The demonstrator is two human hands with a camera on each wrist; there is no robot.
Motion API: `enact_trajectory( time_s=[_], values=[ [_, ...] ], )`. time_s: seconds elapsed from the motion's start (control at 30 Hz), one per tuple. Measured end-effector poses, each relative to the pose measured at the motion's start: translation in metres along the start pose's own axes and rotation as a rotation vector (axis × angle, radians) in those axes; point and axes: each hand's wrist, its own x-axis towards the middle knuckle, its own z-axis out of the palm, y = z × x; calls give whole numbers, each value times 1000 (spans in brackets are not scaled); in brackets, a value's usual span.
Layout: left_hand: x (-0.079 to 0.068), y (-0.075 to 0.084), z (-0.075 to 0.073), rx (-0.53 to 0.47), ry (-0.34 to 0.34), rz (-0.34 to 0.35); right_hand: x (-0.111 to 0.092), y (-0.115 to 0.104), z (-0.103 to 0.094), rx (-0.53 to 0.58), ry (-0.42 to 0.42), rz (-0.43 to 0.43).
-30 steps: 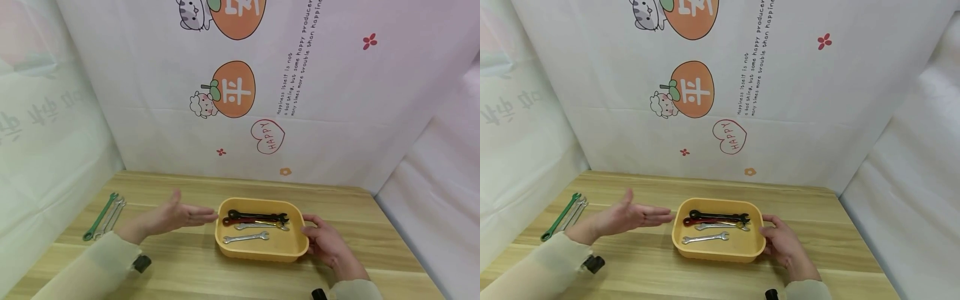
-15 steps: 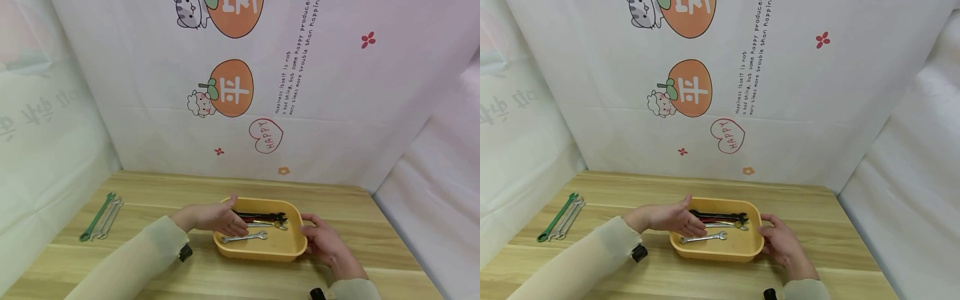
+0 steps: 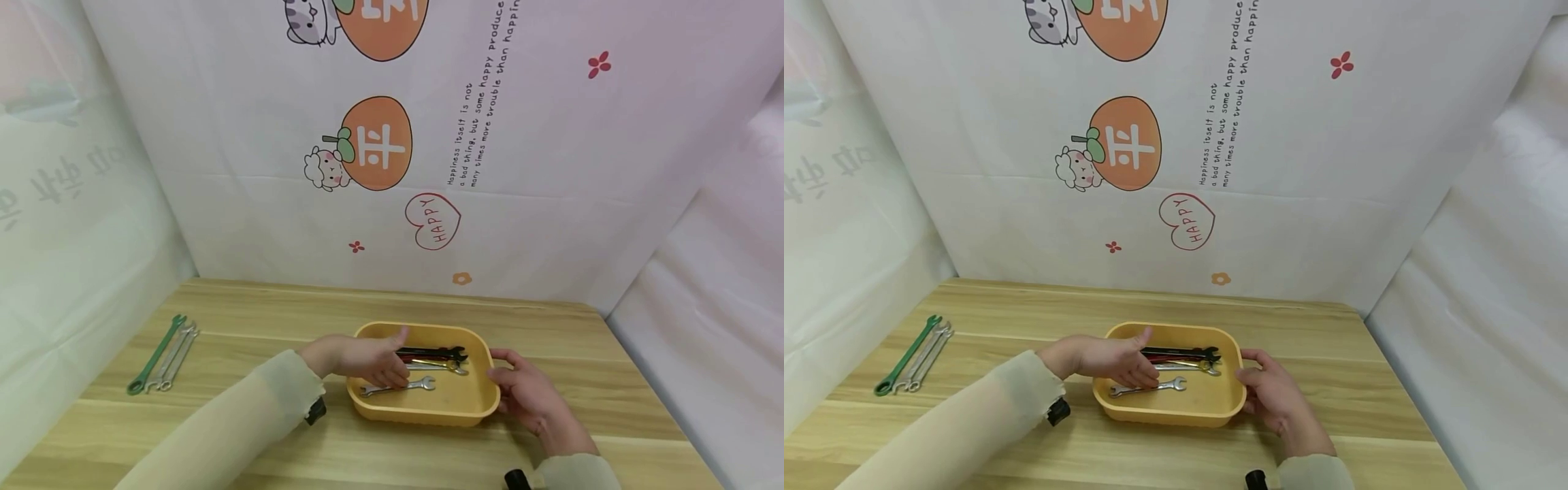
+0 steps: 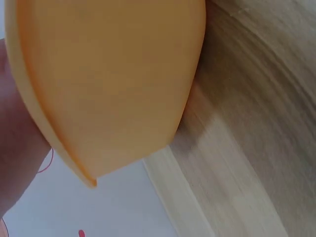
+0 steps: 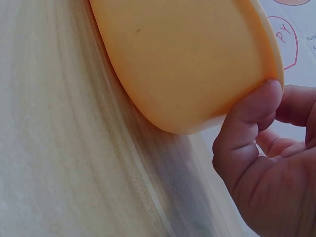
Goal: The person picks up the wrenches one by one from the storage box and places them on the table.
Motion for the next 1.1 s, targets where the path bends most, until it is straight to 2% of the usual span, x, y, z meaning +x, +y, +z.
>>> enact_trajectory(
  time_s=[0.1,0.23,0.37,0.43,0.57,0.73,1.0,1.1],
  values=[
    [4,0,1,5,2,15,1,0,0,-2,1,0],
    [12,-2,1,-38,28,65,2,0,-1,-5,2,-3],
    [26,-8,0,-130,105,123,2,1,-1,-9,2,-5],
    [34,-12,0,-131,151,140,1,1,-2,-7,-2,-6],
    [48,-17,4,-34,241,115,0,1,-2,-1,-13,-9],
    [56,-21,12,69,322,81,-1,1,-1,2,-19,-8],
    [56,-22,21,194,375,59,-1,1,1,3,3,-2],
    [54,-20,23,294,374,71,0,1,1,5,7,-2]
  ],
)
